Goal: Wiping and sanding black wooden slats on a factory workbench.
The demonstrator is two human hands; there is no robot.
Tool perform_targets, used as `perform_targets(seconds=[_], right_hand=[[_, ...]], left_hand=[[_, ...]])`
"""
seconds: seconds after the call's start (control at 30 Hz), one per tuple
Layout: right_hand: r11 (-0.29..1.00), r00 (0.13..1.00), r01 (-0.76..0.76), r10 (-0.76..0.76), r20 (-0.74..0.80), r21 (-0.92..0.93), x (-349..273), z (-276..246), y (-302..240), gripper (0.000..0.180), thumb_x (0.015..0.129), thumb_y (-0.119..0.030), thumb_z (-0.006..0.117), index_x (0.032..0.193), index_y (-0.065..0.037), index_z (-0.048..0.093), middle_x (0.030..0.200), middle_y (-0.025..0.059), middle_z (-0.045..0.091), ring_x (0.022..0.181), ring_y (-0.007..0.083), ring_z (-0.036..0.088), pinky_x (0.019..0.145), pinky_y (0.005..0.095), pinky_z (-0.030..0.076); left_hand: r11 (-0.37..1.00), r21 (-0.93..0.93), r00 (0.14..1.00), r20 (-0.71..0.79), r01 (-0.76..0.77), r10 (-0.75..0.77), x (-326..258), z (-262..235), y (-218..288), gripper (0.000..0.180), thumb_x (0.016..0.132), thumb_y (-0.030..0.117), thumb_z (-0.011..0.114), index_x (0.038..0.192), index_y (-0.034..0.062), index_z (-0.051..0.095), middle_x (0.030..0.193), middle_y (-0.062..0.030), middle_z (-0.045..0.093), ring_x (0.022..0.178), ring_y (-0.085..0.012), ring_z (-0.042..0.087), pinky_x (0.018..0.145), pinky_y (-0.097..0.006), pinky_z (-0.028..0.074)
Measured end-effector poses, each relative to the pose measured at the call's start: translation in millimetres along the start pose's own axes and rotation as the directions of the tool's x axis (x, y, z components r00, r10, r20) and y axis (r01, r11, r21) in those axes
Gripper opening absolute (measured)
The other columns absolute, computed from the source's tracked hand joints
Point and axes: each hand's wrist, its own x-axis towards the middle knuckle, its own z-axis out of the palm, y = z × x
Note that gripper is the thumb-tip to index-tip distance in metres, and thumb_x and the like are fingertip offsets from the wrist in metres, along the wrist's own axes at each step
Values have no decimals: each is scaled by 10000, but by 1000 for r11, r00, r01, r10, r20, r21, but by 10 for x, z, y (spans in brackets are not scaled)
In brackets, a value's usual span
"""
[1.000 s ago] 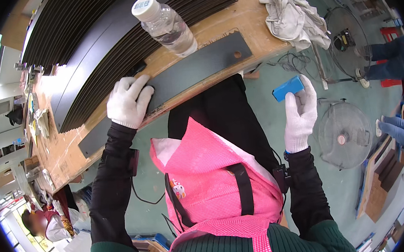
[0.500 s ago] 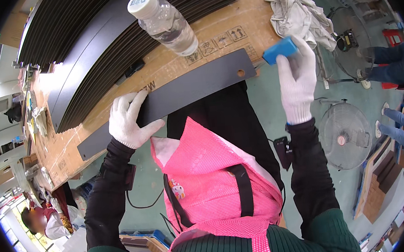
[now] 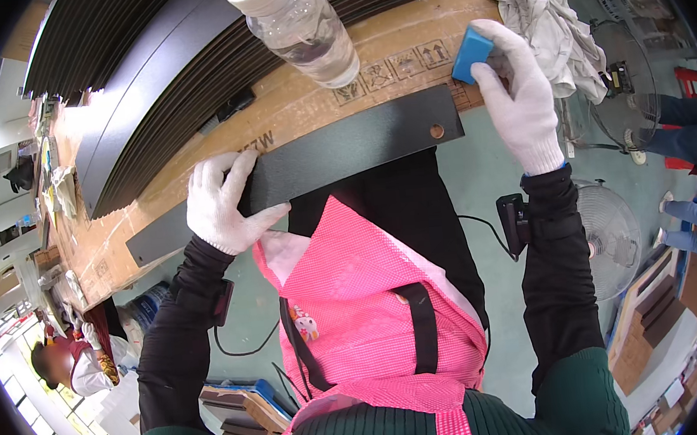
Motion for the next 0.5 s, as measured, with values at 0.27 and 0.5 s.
perform_targets(seconds=[0.27, 0.5], right_hand=[[999, 998, -18, 16, -58, -35, -65, 54, -13, 507, 973, 68, 670, 1449, -95, 610, 1166, 33, 701, 995, 115, 703, 894, 279, 574], [999, 998, 31, -32, -50, -24, -76, 82, -76, 495, 977, 52, 675, 1446, -90, 608, 1199, 52, 701, 1006, 132, 708, 915, 291, 577]], left_hand=[[1000, 21, 1000, -1, 4, -4, 0, 12, 17, 868, 534, 329, 944, 1314, 55, 678, 1176, -122, 627, 1082, -357, 607, 958, -468, 507], [1000, 18, 1000, 13, 14, -14, -3, 15, 4, 855, 536, 317, 937, 1307, 52, 682, 1180, -126, 627, 1093, -357, 606, 966, -469, 504]])
